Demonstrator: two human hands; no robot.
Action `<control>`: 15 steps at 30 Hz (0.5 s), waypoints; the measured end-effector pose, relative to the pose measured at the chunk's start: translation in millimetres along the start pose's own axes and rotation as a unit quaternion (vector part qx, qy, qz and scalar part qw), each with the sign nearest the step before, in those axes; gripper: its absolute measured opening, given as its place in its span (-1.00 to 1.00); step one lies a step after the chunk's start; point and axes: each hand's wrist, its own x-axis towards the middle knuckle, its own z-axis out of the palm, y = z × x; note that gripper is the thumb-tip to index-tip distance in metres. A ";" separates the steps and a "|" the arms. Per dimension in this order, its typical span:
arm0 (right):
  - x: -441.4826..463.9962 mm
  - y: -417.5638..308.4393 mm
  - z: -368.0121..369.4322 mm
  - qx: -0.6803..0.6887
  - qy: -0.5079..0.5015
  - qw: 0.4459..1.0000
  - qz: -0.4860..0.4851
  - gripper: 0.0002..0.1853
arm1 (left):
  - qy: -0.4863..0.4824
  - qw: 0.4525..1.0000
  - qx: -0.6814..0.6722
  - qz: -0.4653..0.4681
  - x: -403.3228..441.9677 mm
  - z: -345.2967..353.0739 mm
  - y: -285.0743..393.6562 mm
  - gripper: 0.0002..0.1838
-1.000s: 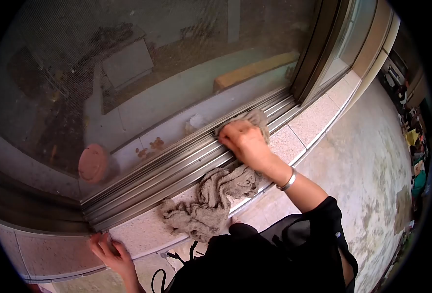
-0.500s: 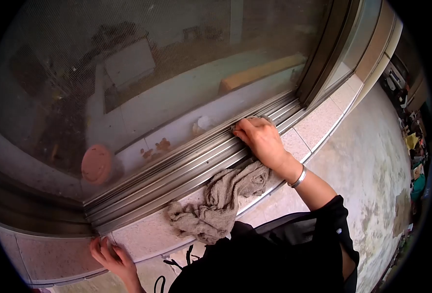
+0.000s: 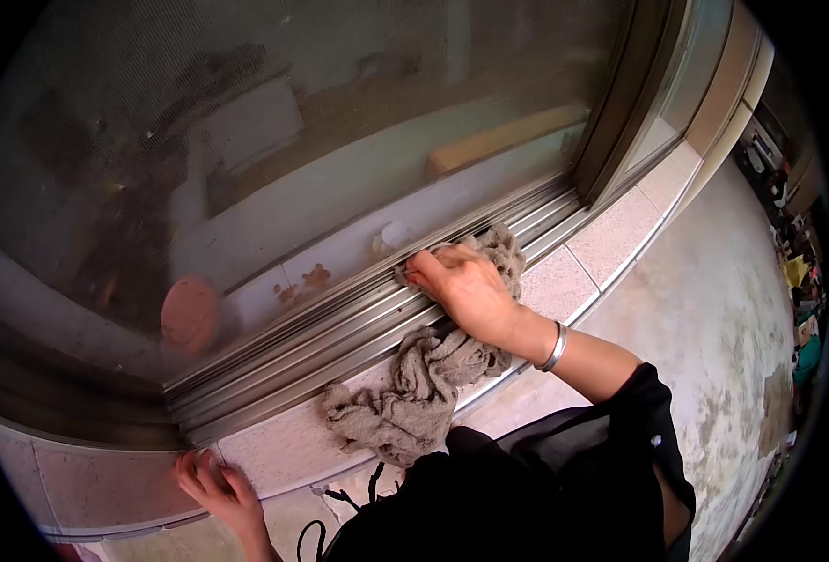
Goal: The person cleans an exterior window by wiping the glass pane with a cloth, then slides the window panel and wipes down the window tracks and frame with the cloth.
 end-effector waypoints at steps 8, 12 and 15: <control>12.9 -72.7 59.4 0.061 0.024 0.989 -0.130 -0.75 | -0.003 1.000 -0.017 -0.009 7.5 0.5 12.2 -0.74; 28.9 -122.1 69.4 0.094 0.022 0.983 -0.153 -0.76 | 0.002 1.000 -0.012 -0.001 3.6 2.8 7.0 -0.71; 25.2 -111.5 69.7 0.112 0.035 0.978 -0.171 -0.77 | 0.001 1.000 -0.024 -0.011 0.9 0.1 2.1 -0.71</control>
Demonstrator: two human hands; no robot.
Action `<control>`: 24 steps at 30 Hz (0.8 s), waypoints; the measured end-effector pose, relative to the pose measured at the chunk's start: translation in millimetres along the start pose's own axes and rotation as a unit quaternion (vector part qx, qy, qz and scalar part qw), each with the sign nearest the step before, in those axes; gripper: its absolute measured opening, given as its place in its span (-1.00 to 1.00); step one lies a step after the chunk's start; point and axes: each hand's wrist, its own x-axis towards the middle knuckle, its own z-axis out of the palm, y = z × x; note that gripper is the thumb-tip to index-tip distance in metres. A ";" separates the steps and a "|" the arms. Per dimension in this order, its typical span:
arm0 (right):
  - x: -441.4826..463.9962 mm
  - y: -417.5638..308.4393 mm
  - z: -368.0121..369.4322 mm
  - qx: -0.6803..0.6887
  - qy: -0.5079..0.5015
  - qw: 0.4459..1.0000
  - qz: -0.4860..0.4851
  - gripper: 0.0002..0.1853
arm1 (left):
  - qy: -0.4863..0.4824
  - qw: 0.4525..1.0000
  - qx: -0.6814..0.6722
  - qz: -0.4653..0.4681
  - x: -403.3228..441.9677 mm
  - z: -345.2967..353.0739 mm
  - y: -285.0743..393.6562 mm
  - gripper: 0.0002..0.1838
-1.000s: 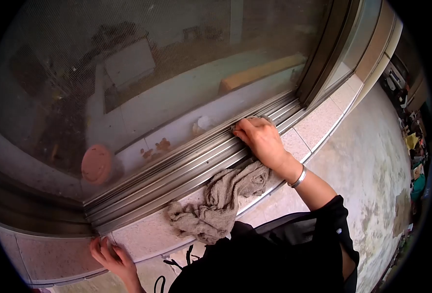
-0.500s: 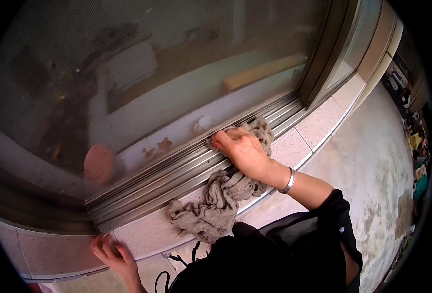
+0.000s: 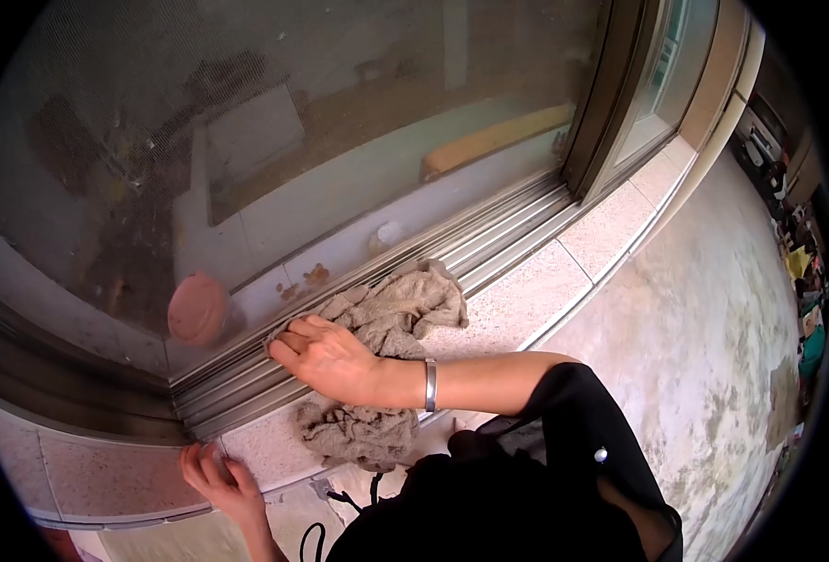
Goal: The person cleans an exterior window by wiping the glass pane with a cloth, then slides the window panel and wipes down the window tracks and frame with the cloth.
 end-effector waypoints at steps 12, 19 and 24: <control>-49.5 60.7 -82.6 -0.195 -0.048 0.977 0.071 -0.85 | 0.001 0.999 -0.016 -0.028 -1.4 -0.5 -2.5 -0.71; -87.0 81.6 -131.1 -0.002 0.158 0.914 0.374 -0.91 | 0.011 1.000 -0.006 -0.015 0.2 0.9 1.1 -0.69; -148.5 135.3 -176.3 0.276 0.339 0.791 0.428 -0.85 | 0.023 0.999 -0.019 -0.017 -5.4 5.6 -5.2 -0.70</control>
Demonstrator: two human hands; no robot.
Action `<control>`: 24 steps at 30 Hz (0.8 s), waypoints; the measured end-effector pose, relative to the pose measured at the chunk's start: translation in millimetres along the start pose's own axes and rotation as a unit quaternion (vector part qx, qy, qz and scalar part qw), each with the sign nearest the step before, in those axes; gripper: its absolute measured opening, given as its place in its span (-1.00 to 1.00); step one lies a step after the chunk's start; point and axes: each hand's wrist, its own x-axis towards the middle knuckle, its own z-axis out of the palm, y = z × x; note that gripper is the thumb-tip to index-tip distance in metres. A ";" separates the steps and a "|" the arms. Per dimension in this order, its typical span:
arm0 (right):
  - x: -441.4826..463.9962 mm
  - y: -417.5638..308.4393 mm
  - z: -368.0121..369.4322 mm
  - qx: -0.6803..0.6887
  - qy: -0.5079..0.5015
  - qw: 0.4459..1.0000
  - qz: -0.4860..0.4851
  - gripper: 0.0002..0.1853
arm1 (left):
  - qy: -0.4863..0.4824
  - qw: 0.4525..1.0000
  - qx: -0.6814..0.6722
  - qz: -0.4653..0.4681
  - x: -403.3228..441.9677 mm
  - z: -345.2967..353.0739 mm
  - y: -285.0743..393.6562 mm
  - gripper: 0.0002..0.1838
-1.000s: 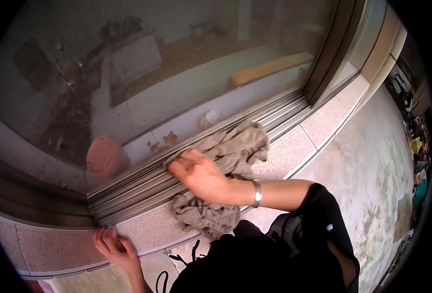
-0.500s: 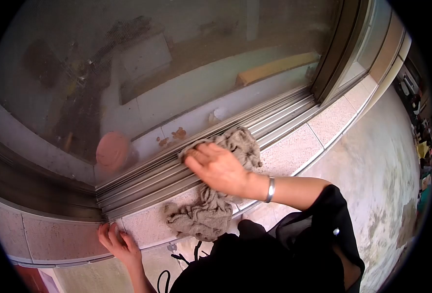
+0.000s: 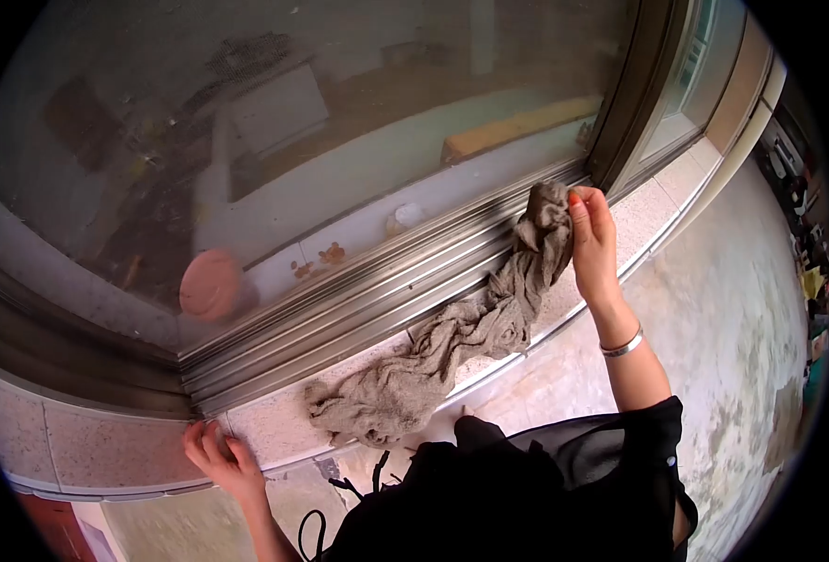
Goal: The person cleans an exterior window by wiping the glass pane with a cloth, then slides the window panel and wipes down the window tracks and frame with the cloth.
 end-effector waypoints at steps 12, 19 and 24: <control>-13.3 -59.8 -28.7 -0.423 -0.019 0.875 -0.233 -0.78 | 0.005 0.999 -0.006 -0.038 -5.2 0.4 -0.8 -0.72; -95.4 -67.0 37.4 -0.292 -0.400 0.789 -0.363 -0.70 | -0.009 0.997 -0.046 -0.057 -4.2 0.8 -2.3 -0.75; -90.8 -57.0 52.4 -0.410 -0.333 0.751 -0.397 -0.70 | 0.028 0.998 -0.054 -0.008 -3.6 5.0 -4.3 -0.73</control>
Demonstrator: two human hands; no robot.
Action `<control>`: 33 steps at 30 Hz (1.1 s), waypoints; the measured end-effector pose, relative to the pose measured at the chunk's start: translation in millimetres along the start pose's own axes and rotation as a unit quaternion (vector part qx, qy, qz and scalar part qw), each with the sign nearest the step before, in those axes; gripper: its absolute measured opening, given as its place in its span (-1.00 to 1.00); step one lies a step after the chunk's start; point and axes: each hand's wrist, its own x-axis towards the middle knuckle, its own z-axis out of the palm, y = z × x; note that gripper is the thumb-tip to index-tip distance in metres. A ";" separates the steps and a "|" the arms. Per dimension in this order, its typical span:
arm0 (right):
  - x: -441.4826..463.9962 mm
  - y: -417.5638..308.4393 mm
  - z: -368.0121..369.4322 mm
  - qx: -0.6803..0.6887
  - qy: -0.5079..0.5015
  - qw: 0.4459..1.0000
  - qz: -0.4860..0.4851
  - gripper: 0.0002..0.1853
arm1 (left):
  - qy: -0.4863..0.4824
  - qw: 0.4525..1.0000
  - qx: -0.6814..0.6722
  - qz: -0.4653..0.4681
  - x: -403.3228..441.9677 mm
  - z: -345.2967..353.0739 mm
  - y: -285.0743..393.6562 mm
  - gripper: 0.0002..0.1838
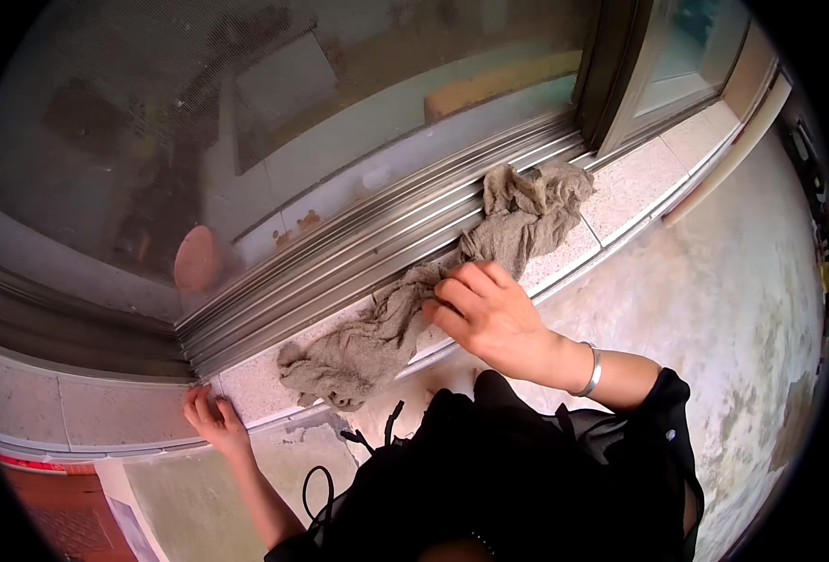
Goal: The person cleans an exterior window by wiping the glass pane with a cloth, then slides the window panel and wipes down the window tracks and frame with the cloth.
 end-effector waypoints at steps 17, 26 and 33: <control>25.1 33.7 -42.6 0.239 0.175 0.867 0.400 -0.88 | 0.000 1.000 -0.006 0.007 5.4 -2.3 11.0 -0.84; 33.0 -0.6 -41.5 -0.017 0.025 0.985 0.170 -0.68 | 0.008 1.000 0.015 0.015 1.4 -1.1 5.2 -0.83; 30.9 3.9 -6.8 -0.059 -0.105 0.988 0.102 -0.82 | 0.027 1.000 0.013 0.004 1.4 0.0 7.1 -0.85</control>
